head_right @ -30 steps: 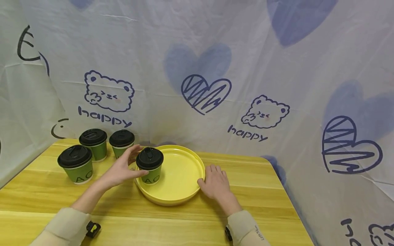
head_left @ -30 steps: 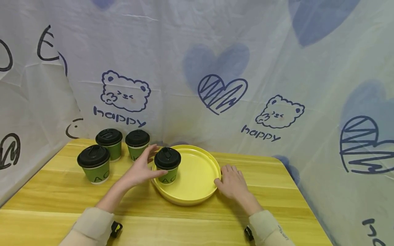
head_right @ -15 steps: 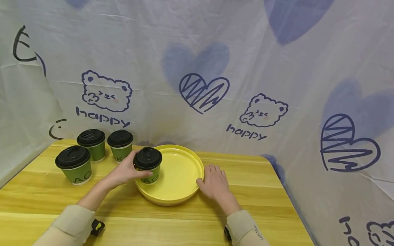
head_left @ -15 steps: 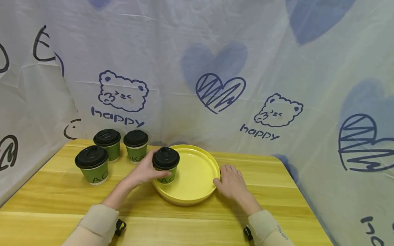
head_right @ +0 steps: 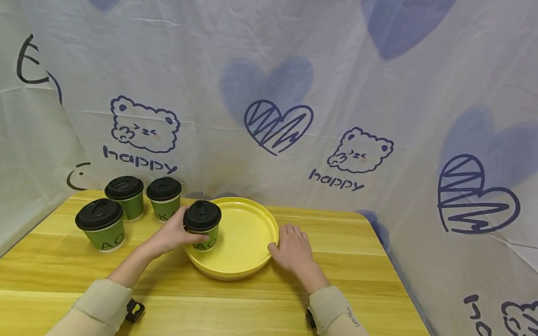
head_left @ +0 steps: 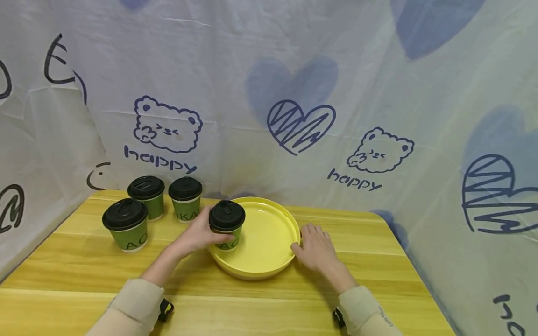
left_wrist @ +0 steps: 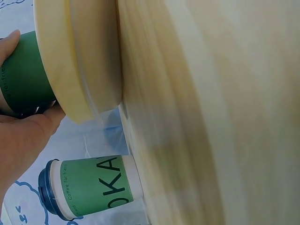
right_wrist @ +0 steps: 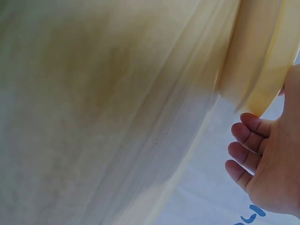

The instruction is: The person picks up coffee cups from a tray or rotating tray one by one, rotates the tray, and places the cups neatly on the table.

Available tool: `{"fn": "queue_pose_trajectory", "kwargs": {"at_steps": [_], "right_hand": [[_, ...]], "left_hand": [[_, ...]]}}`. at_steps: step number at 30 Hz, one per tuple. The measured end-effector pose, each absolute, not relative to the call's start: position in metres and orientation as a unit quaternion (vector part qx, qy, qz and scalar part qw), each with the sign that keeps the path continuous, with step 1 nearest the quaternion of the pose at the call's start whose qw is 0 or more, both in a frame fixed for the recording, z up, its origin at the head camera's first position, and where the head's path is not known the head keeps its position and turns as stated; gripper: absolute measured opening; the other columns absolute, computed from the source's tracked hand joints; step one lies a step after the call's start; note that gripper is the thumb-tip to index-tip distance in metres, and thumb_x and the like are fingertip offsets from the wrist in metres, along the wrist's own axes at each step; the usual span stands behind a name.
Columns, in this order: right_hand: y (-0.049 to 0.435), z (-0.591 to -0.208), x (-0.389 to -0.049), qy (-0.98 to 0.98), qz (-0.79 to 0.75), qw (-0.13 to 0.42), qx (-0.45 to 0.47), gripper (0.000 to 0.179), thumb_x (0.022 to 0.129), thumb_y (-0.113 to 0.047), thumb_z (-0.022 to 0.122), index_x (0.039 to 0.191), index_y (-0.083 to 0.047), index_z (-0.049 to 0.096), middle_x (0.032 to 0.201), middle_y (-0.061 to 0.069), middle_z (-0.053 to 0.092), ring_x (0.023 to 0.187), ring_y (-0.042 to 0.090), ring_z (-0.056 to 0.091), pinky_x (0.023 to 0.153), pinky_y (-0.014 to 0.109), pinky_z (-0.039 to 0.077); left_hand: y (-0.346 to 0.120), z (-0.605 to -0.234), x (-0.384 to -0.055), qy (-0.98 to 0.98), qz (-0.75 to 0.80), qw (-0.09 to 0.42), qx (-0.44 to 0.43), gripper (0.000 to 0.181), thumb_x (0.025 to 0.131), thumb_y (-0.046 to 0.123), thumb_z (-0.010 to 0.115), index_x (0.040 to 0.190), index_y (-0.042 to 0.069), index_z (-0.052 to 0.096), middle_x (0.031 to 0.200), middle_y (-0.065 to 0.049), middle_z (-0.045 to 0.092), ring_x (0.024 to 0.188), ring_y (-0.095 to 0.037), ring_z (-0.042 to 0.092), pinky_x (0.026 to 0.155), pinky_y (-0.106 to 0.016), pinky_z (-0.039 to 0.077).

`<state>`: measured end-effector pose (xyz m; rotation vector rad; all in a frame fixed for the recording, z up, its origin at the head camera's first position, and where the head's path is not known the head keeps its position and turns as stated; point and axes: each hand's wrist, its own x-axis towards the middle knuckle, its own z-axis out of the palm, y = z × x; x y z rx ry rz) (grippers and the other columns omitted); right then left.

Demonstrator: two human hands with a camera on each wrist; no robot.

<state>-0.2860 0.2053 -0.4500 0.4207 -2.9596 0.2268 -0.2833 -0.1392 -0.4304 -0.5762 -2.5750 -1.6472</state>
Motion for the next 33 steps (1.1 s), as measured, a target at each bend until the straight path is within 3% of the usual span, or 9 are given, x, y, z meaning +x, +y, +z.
{"fn": "queue_pose_trajectory", "kwargs": {"at_steps": [21, 29, 33], "right_hand": [[0.204, -0.451, -0.284, -0.984, 0.087, 0.075, 0.139, 0.033, 0.095, -0.035, 0.059, 0.110, -0.006, 0.060, 0.105, 0.008, 0.055, 0.098, 0.030, 0.048, 0.081, 0.044, 0.042], [0.205, -0.450, -0.285, -0.984, 0.085, 0.072, 0.137, 0.032, 0.096, -0.035, 0.059, 0.110, -0.006, 0.059, 0.103, 0.008, 0.053, 0.096, 0.029, 0.047, 0.081, 0.043, 0.042], [0.204, -0.450, -0.285, -0.985, 0.082, 0.069, 0.136, 0.032, 0.096, -0.036, 0.059, 0.110, -0.006, 0.059, 0.104, 0.008, 0.054, 0.097, 0.029, 0.048, 0.082, 0.043, 0.042]], "left_hand": [[-0.141, -0.418, -0.277, -0.837, -0.520, 0.034, -0.167, 0.091, 0.078, 0.022, 0.094, 0.147, -0.002, 0.039, 0.138, -0.023, 0.059, 0.130, -0.040, 0.056, 0.115, -0.060, 0.039], [-0.141, -0.410, -0.278, -0.827, -0.522, 0.057, -0.198, 0.077, 0.077, 0.018, 0.094, 0.140, 0.003, 0.053, 0.129, -0.016, 0.066, 0.125, -0.035, 0.060, 0.114, -0.058, 0.041], [-0.143, -0.408, -0.276, -0.833, -0.521, 0.055, -0.176, 0.083, 0.077, 0.019, 0.094, 0.143, 0.001, 0.047, 0.134, -0.018, 0.062, 0.128, -0.037, 0.057, 0.114, -0.059, 0.040]]}}
